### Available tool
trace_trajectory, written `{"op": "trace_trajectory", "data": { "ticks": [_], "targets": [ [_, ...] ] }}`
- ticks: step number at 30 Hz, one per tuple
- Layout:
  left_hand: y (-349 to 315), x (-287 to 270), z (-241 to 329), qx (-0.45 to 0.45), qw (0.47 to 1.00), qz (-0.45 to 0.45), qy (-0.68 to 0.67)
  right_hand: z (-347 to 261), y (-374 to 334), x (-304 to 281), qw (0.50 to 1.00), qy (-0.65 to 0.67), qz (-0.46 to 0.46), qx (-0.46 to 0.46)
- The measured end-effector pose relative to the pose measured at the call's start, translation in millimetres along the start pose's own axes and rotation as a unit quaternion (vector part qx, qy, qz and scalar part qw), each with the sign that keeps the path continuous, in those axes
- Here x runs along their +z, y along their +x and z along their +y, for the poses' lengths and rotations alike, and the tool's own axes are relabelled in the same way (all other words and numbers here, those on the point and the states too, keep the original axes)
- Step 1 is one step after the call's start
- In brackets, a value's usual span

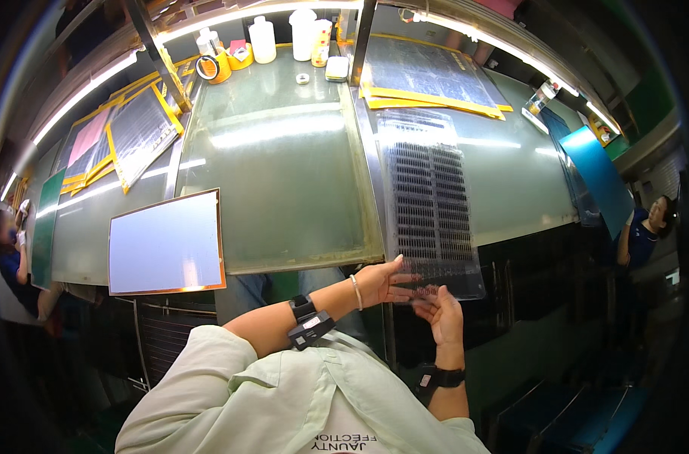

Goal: The recorder picks up a transparent sheet with small grid patterns and aligns it over a white backlit inspection board to check for defects.

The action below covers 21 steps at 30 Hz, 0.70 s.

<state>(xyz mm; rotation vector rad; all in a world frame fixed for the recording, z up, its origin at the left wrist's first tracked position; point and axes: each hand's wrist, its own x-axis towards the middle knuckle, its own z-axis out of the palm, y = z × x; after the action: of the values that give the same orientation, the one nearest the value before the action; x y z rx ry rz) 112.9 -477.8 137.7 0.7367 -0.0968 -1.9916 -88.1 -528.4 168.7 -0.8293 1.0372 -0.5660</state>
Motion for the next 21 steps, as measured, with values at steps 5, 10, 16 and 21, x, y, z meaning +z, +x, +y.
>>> {"op": "trace_trajectory", "data": {
  "ticks": [5, 10, 16, 21],
  "targets": [
    [1.6, 7.1, 2.9, 0.031, 0.997, 0.020, -0.068, -26.0, -37.1, 14.5, 0.847, -0.499, -0.027, -0.181],
    [9.5, 1.0, 2.5, 0.042, 0.998, 0.007, -0.052, -31.7, -12.7, 59.6, 0.607, -0.632, -0.040, -0.480],
    [6.3, 18.0, 19.4, 0.021, 0.997, 0.028, -0.074, -29.4, 15.1, 50.7, 0.796, -0.448, -0.008, -0.407],
    [13.6, 18.4, 31.1, 0.090, 0.992, 0.072, -0.045, -38.9, 22.8, 51.1, 0.893, -0.321, -0.027, -0.315]
  ]
}}
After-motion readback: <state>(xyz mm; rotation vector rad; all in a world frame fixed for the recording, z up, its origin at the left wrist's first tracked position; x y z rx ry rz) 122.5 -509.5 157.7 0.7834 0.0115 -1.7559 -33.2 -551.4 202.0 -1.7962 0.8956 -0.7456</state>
